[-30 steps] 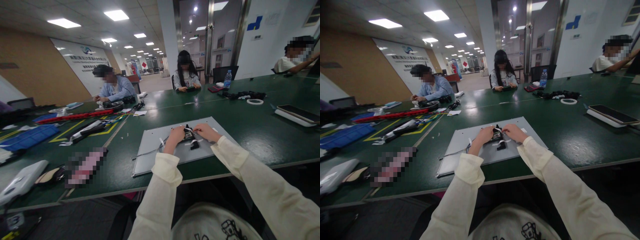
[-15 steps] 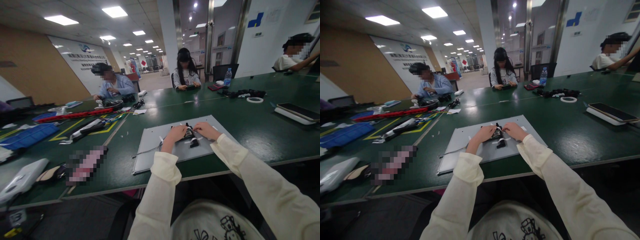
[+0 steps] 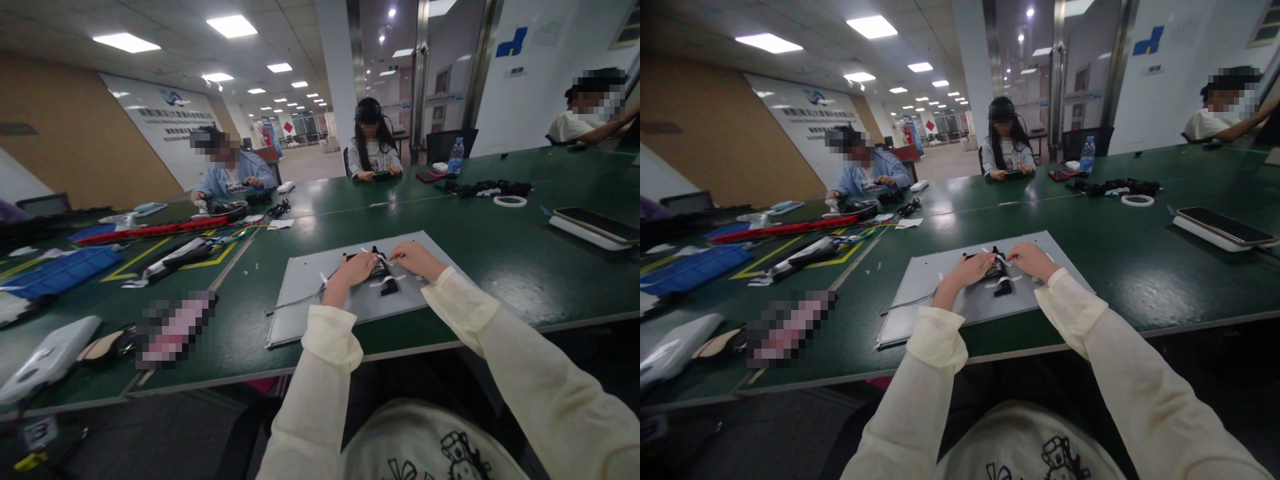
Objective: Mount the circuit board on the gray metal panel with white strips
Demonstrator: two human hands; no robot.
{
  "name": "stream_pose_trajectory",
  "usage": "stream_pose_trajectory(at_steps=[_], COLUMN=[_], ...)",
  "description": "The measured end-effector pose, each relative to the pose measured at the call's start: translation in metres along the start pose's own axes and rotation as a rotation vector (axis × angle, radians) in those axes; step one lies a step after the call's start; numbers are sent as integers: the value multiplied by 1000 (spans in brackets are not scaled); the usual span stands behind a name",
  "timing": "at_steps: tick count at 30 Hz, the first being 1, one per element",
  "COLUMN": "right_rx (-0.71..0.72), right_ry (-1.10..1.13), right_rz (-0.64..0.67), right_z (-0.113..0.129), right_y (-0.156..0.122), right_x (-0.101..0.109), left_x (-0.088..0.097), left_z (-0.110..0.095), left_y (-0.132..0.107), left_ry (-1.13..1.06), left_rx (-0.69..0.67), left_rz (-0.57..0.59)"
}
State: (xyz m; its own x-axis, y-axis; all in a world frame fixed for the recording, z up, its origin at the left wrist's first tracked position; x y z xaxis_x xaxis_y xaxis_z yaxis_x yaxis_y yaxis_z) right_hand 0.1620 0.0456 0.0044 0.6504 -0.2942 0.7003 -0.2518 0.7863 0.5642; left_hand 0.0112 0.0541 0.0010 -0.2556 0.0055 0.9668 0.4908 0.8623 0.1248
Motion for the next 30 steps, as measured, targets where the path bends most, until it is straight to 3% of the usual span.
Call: stream_pose_trajectory(at_steps=[14,25,30], right_rx=[-103,-120,-196], right_ry=[192,314,372], right_rz=[252,328,370], right_z=[5,7,3], right_y=[-15,-19,-19], right_x=[-8,-13,-18], left_x=[-5,0,2], left_z=[5,1,-1], left_y=[-1,-5,-3], left_ry=[-31,-10,21], left_rx=[17,10,15], left_rz=[-33,-43,-70])
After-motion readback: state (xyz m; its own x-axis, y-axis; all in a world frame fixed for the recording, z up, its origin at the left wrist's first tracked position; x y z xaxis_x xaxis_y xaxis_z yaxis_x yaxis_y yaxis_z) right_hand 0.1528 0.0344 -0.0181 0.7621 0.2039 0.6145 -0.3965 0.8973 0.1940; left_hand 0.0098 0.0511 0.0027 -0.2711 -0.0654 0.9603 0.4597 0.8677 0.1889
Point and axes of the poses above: each hand's wrist, its own y-axis towards the middle knuckle, its own x-axis out of the back of the hand, z = x × y, the point moved 7 cm from there along y, towards the middle knuckle, and after that the axes turned 12 degrees about -z, right-handed, at the moved point
